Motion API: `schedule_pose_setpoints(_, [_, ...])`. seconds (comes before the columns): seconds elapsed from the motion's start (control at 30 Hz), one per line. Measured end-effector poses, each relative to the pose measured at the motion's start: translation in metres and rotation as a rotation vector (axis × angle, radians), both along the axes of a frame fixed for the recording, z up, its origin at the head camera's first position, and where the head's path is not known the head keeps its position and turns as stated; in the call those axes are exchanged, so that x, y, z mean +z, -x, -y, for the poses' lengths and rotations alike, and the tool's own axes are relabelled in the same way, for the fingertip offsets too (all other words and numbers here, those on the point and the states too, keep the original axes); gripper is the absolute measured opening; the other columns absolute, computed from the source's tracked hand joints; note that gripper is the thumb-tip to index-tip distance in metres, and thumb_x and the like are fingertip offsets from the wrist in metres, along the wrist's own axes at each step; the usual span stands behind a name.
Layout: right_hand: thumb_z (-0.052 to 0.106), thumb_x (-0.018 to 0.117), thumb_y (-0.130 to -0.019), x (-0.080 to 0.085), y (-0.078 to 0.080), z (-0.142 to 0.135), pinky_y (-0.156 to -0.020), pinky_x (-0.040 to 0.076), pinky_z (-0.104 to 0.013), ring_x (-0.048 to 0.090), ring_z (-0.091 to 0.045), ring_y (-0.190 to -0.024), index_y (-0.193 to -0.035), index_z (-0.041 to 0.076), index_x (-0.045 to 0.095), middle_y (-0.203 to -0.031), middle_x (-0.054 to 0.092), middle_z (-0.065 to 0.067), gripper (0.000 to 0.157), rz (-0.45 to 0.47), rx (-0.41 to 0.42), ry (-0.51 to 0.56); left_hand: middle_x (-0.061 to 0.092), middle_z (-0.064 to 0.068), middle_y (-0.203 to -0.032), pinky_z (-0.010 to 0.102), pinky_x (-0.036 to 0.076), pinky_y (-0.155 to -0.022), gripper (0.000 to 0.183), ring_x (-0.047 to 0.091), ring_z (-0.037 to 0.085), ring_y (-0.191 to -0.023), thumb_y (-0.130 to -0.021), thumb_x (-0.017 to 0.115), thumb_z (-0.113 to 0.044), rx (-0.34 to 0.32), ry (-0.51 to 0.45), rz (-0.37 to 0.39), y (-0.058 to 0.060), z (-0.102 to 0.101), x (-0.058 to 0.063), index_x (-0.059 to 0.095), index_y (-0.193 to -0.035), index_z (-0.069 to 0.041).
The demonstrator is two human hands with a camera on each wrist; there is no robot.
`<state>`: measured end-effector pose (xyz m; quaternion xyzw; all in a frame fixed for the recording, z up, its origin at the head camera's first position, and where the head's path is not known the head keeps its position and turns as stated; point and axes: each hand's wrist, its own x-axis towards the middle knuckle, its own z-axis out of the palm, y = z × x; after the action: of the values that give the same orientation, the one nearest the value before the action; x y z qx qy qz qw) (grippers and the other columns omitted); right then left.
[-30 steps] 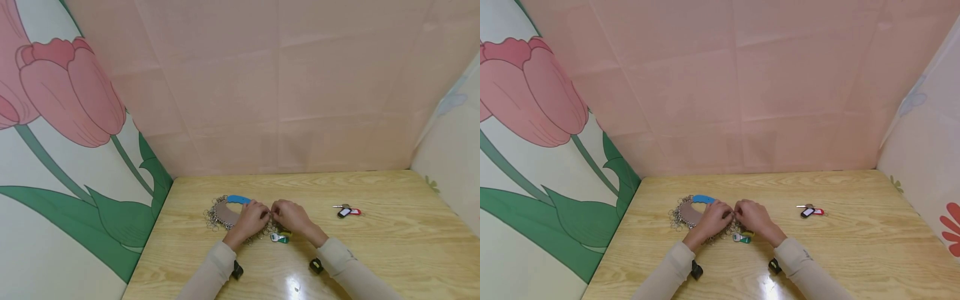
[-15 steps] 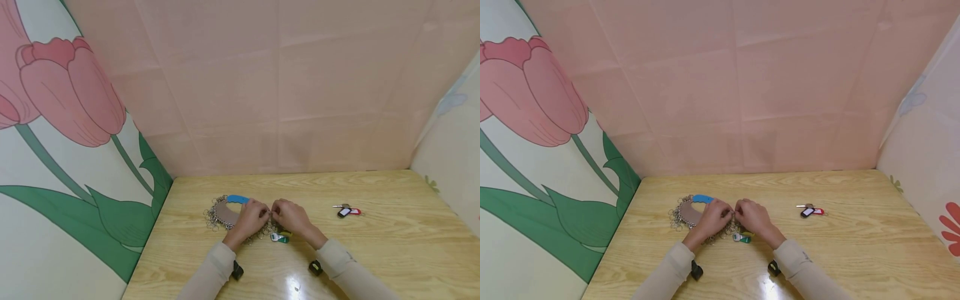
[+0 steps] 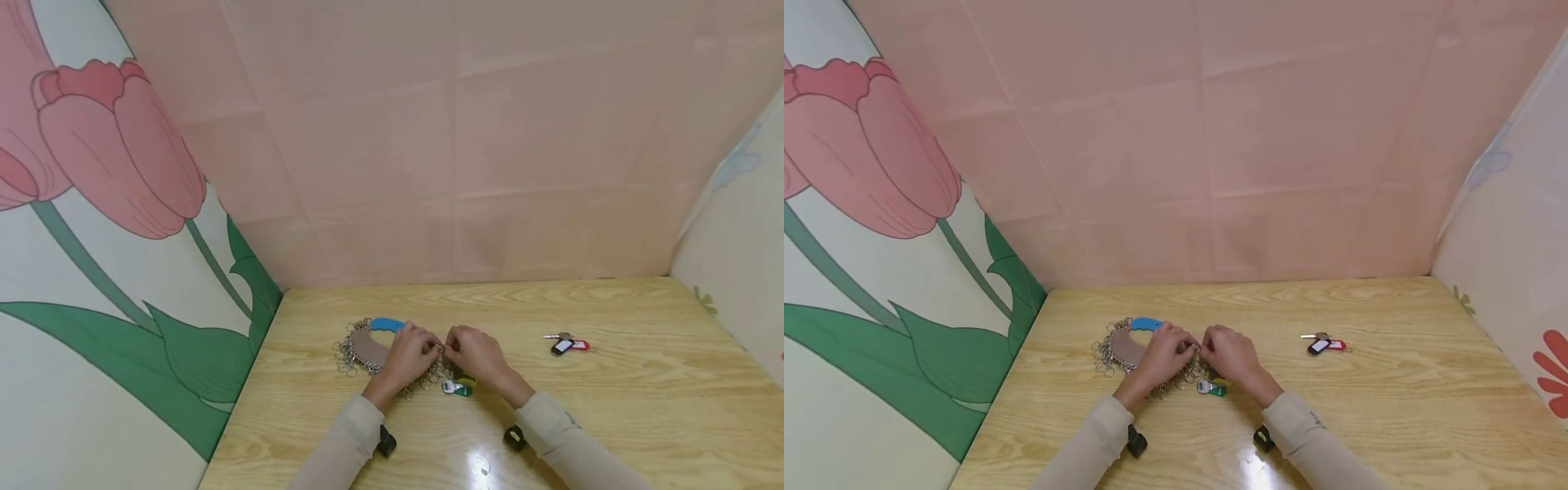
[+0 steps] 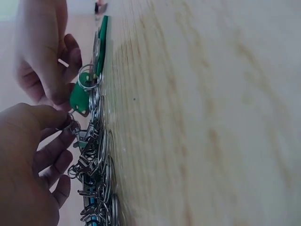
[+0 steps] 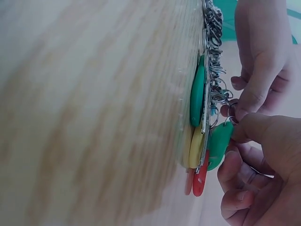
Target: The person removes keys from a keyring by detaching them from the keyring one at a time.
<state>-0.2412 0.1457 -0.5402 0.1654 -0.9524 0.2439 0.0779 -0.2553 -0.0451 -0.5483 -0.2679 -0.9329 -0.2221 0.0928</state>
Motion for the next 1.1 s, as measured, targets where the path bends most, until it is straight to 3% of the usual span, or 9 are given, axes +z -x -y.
schedule_pose_setpoints(0.2, [0.012,0.076,-0.091,0.0008,-0.0018,0.0000,-0.057,0.048,-0.027,0.055,-0.007,-0.065,-0.085,0.016,0.070,-0.079,0.064,0.005,0.009,-0.004,0.013,0.013,0.080,-0.011,-0.099,0.030,0.040,-0.087,0.011,0.048,0.006,-0.086,-0.102,0.074,-0.024,-0.011,-0.058,0.041,0.0008,0.0004,-0.0006,0.085,-0.104,-0.023])
schedule_pose_setpoints(0.53, [0.008,0.076,-0.088,0.0007,-0.0013,0.0010,-0.054,0.045,-0.026,0.052,-0.007,-0.062,-0.080,0.018,0.065,-0.075,0.061,0.007,0.017,-0.041,0.043,-0.016,0.079,-0.011,-0.096,0.028,0.042,-0.087,0.013,0.049,0.005,-0.085,-0.103,0.072,-0.024,-0.026,-0.082,0.045,0.0005,0.0011,0.0009,0.085,-0.103,-0.022])
schedule_pose_setpoints(0.8, [0.012,0.082,-0.089,0.0001,-0.0012,0.0021,-0.055,0.043,-0.024,0.049,-0.005,-0.063,-0.082,0.018,0.064,-0.078,0.058,0.008,0.020,-0.133,0.104,-0.065,0.079,-0.010,-0.096,0.028,0.043,-0.087,0.013,0.050,0.005,-0.084,-0.103,0.072,-0.023,-0.029,-0.097,0.045,0.0024,0.0021,-0.0005,0.085,-0.103,-0.022])
schedule_pose_setpoints(1.1, [0.011,0.082,-0.086,0.0007,-0.0032,0.0035,-0.051,0.040,-0.024,0.046,-0.005,-0.061,-0.080,0.016,0.063,-0.077,0.055,0.007,0.021,-0.227,0.115,-0.113,0.078,-0.009,-0.095,0.026,0.042,-0.082,0.011,0.049,0.004,-0.083,-0.102,0.073,-0.023,-0.017,-0.100,0.056,0.0023,0.0019,0.0010,0.084,-0.103,-0.022])
